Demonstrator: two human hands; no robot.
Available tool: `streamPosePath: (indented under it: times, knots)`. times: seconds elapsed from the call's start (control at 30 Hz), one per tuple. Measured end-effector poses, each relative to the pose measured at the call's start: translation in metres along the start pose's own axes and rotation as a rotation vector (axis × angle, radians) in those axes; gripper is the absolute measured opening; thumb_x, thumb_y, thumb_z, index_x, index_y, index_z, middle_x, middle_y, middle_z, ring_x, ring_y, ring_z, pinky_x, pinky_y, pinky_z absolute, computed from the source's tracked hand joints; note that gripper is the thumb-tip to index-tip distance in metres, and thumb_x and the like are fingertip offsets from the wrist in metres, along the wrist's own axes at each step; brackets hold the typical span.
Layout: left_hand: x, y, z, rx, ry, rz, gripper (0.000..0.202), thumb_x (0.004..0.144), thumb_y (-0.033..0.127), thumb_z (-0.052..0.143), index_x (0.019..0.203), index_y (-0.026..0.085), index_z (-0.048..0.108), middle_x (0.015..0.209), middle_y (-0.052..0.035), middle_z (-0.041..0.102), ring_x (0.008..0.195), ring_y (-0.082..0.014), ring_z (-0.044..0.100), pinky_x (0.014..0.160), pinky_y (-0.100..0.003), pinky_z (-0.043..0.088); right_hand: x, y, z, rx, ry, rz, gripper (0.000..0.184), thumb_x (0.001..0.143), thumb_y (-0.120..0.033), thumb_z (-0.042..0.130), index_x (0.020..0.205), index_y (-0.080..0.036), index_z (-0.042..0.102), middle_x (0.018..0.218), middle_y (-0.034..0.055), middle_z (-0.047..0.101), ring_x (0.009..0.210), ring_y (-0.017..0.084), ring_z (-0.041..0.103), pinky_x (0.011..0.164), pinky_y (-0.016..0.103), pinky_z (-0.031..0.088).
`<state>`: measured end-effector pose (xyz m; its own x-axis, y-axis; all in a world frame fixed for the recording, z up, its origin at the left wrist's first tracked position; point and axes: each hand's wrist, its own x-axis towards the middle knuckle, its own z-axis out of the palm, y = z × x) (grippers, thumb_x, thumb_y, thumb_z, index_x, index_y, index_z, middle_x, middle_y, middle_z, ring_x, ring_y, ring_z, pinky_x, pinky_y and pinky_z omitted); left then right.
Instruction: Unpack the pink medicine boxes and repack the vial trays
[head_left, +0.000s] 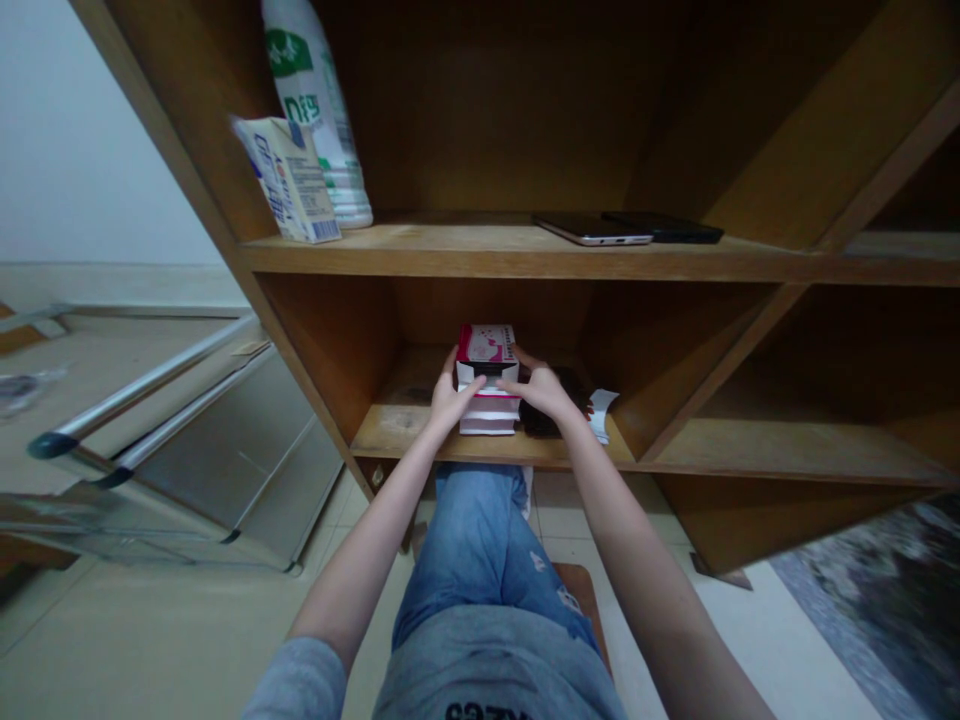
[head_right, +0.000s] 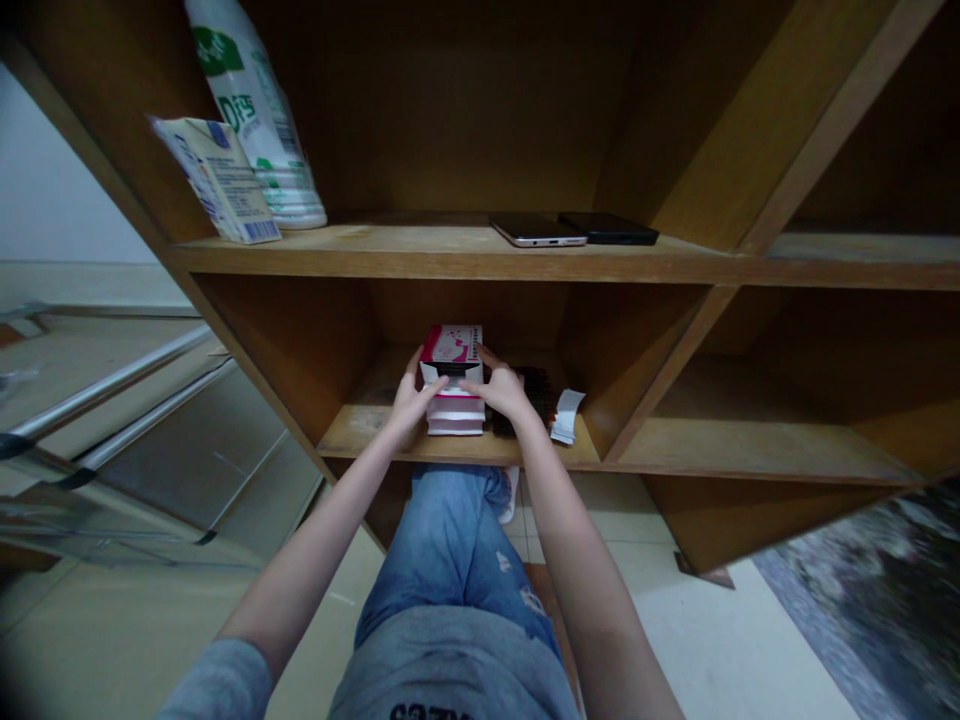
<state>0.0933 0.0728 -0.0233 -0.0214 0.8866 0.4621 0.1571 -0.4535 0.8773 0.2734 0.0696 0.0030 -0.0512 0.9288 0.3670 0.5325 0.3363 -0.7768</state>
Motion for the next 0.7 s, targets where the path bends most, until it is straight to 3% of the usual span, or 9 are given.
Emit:
streamPosePath:
  times: [0.13,0.27,0.4,0.57,0.7]
  knots:
    - [-0.017,-0.002,-0.002,0.350,0.096,0.119,0.073,0.071,0.038,0.067,0.136,0.024,0.038,0.141,-0.0119,0.041,0.131,-0.0285,0.036,0.107,-0.045,0.029,-0.007,-0.013,-0.005,-0.255,-0.062,-0.057,0.068,0.063,-0.029,0.075,0.127,-0.028,0.052,0.131,0.0046,0.055,0.124,0.028,0.047,0.104,0.046,0.033]
    - [-0.032,-0.001,-0.007,0.647,0.095,0.294,0.054,0.074,0.041,0.064,0.125,0.026,0.053,0.144,-0.0117,0.036,0.130,-0.0329,0.034,0.106,-0.050,0.025,-0.006,-0.024,-0.008,-0.435,-0.019,-0.030,0.056,0.070,-0.039,0.070,0.123,-0.029,0.055,0.131,0.0060,0.055,0.120,0.032,0.050,0.102,0.050,0.033]
    - [-0.036,-0.004,-0.007,0.724,0.018,0.363,0.039,0.078,0.035,0.059,0.117,0.029,0.061,0.139,-0.0094,0.043,0.131,-0.0322,0.033,0.108,-0.050,0.021,-0.003,-0.031,-0.005,-0.524,0.019,-0.023,0.057,0.072,-0.047,0.068,0.122,-0.024,0.056,0.128,0.0105,0.057,0.113,0.032,0.056,0.101,0.048,0.034]
    - [-0.041,-0.004,-0.006,0.747,0.049,0.358,0.045,0.080,0.036,0.056,0.124,0.027,0.055,0.145,-0.0111,0.034,0.134,-0.0330,0.027,0.107,-0.049,0.022,-0.003,-0.032,-0.005,-0.522,0.016,-0.018,0.053,0.074,-0.040,0.065,0.123,-0.024,0.056,0.128,0.0095,0.057,0.113,0.033,0.056,0.100,0.049,0.034]
    - [-0.049,-0.005,-0.006,0.723,0.075,0.307,0.046,0.082,0.039,0.054,0.125,0.023,0.052,0.142,-0.0149,0.036,0.129,-0.0321,0.036,0.103,-0.048,0.030,-0.001,-0.031,-0.009,-0.495,-0.009,0.012,0.055,0.072,-0.033,0.063,0.126,-0.024,0.055,0.122,0.0074,0.062,0.113,0.032,0.056,0.100,0.047,0.036]
